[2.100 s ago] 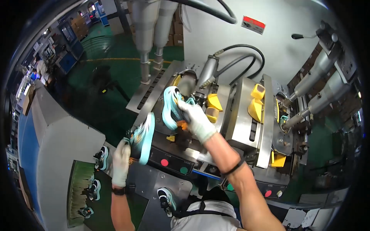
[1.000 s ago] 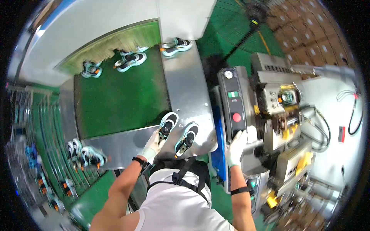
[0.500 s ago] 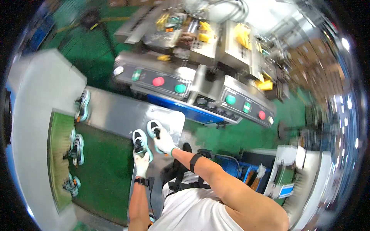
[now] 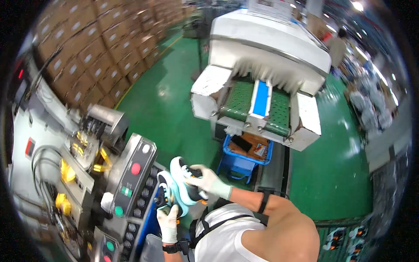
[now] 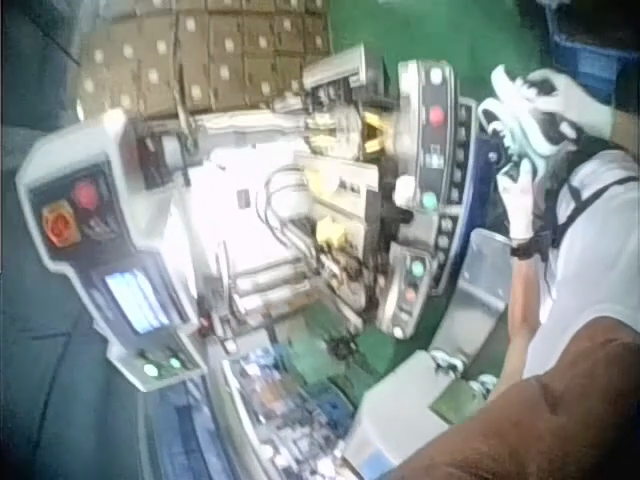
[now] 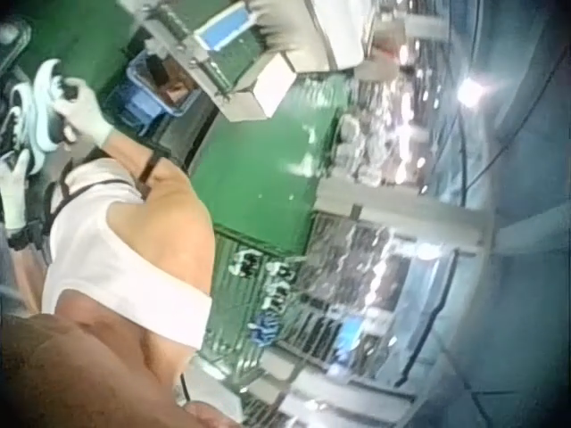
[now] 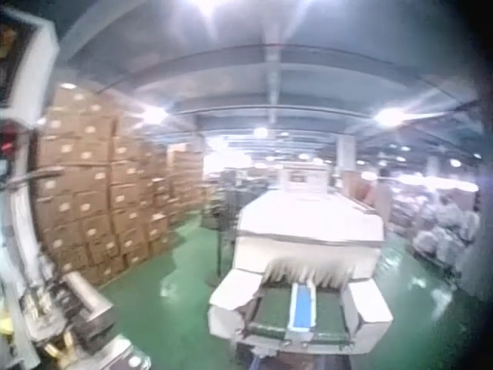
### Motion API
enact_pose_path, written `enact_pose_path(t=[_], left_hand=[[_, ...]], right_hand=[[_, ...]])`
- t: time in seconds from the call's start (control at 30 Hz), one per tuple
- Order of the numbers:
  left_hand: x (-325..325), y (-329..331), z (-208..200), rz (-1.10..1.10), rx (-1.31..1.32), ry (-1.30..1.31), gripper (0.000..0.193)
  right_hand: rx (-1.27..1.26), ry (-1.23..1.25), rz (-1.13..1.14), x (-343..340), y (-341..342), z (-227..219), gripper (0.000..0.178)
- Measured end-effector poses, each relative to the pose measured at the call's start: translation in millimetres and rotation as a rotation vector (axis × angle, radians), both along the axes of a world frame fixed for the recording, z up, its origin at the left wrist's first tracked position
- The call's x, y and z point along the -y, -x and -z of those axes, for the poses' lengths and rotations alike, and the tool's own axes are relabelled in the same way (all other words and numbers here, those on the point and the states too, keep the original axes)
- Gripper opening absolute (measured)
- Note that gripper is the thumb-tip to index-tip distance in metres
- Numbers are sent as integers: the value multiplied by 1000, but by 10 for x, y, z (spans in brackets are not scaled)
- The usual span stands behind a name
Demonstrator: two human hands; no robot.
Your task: Operating a specialized pressing machine to attach components of athletic shoes in a factory.
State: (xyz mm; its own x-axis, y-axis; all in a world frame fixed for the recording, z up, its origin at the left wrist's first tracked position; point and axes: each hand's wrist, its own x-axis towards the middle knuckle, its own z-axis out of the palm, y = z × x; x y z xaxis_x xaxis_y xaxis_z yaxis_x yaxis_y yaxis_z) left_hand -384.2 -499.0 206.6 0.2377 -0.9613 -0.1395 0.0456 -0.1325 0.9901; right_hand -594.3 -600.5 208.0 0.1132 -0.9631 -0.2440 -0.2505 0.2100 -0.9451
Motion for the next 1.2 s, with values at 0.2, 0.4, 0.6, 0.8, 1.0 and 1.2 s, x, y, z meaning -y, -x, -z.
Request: enact_pose_path(t=[0.2,0.4,0.6,0.8,1.0,1.2], left_hand=[[1776,1554,-497,441,55,222,40],[3660,3154,-285,562,494,635,67],[4607,3949,141,631,599,629,65],[3852,3421,31,743,426,595,60],[1746,952,1000,578,570,-122,45],[-1605,-860,1871,-427,748,-643,46]], right_hand=[[-20,452,636,587,2082,-590,62],[-752,292,980,1549,3504,-694,79],[-660,142,1123,2308,4123,-172,82],[-888,450,1090,2346,4057,-138,76],[-154,614,119,1761,1298,166,62],[17,103,-700,696,-288,845,59]])
